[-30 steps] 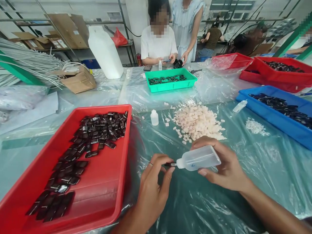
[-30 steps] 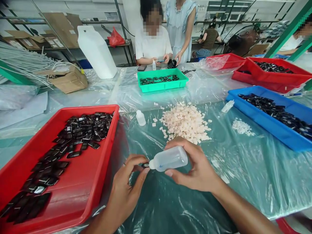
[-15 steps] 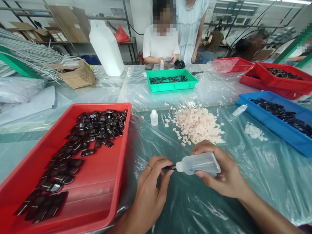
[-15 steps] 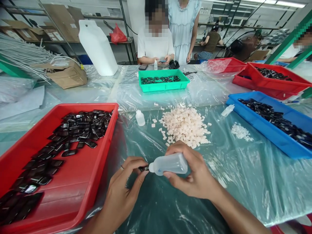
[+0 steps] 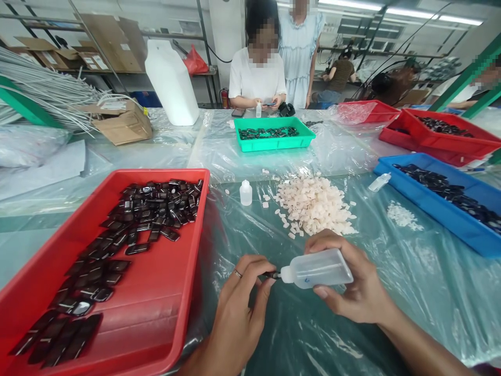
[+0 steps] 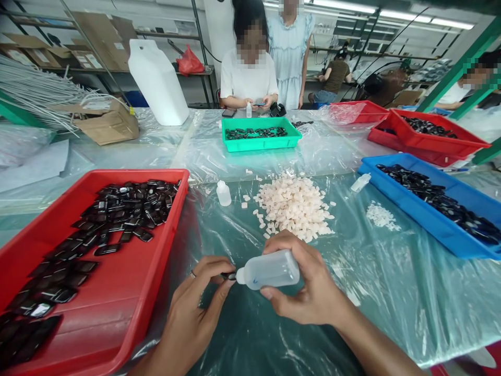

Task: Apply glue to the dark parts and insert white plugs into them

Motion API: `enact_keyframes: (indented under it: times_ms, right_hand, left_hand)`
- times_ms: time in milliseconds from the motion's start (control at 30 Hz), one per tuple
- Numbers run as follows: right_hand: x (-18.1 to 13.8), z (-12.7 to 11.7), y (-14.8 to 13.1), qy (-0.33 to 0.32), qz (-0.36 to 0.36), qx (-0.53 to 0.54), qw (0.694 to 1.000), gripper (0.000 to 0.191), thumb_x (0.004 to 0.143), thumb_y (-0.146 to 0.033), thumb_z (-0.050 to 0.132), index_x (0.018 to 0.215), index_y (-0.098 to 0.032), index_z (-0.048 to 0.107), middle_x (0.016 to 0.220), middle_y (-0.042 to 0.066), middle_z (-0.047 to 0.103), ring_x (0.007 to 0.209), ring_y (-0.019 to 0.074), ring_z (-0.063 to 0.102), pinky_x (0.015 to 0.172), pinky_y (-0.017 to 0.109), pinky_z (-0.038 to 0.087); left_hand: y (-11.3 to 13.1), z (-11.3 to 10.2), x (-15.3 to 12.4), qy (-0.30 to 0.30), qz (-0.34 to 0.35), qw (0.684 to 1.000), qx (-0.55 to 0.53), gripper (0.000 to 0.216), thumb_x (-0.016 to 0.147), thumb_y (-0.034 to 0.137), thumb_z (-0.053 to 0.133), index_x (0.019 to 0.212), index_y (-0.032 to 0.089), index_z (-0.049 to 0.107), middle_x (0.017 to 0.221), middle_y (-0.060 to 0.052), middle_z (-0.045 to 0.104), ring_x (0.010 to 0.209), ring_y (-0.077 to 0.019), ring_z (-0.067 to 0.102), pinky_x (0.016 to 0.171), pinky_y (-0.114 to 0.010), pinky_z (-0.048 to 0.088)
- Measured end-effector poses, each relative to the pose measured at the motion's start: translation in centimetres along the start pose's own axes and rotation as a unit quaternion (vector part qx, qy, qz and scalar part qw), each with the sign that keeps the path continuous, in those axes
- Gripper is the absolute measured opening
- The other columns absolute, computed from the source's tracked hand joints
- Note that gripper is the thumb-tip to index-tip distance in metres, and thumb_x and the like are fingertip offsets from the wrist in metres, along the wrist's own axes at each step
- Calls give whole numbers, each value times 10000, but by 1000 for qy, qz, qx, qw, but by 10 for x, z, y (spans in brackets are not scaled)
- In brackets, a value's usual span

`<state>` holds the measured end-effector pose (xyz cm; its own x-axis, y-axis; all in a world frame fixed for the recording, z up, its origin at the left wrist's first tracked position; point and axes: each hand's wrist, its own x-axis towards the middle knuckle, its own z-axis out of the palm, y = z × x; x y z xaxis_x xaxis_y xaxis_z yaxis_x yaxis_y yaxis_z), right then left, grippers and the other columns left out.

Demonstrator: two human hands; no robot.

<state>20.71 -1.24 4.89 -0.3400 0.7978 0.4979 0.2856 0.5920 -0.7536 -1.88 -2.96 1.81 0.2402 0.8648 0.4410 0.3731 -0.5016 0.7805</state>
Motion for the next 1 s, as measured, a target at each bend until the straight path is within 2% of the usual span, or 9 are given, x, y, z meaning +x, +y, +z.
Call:
enact_keyframes:
  times_ms: [300, 633, 1000]
  right_hand:
    - [-4, 1, -2, -16, -6, -2, 1000, 398, 897, -244, 702, 1256, -274, 535, 1092, 71, 602, 1006, 231, 610, 761, 342, 518]
    - [-6, -2, -5, -28, -26, -41, 998, 449, 891, -279, 750, 1284, -273, 532, 1081, 84, 631, 959, 256, 634, 721, 368, 527]
    - [-7, -1, -7, -31, -21, -40, 998, 444, 885, -190, 735, 1273, -264, 533, 1100, 77, 632, 981, 232, 630, 738, 342, 522]
  left_hand:
    - [1, -1, 1, 3, 4, 1000, 3, 285, 974, 27, 516, 1101, 272, 589, 1029, 17, 672, 842, -96, 662, 770, -155, 517]
    - [1, -1, 3, 4, 9, 1000, 20, 274, 956, 16, 537, 1057, 261, 604, 1002, 10, 663, 852, -111, 655, 765, -168, 506]
    - [0, 0, 1, -1, 3, 1000, 11, 255, 960, 16, 559, 1045, 250, 612, 994, 19, 654, 893, -102, 643, 813, -161, 488]
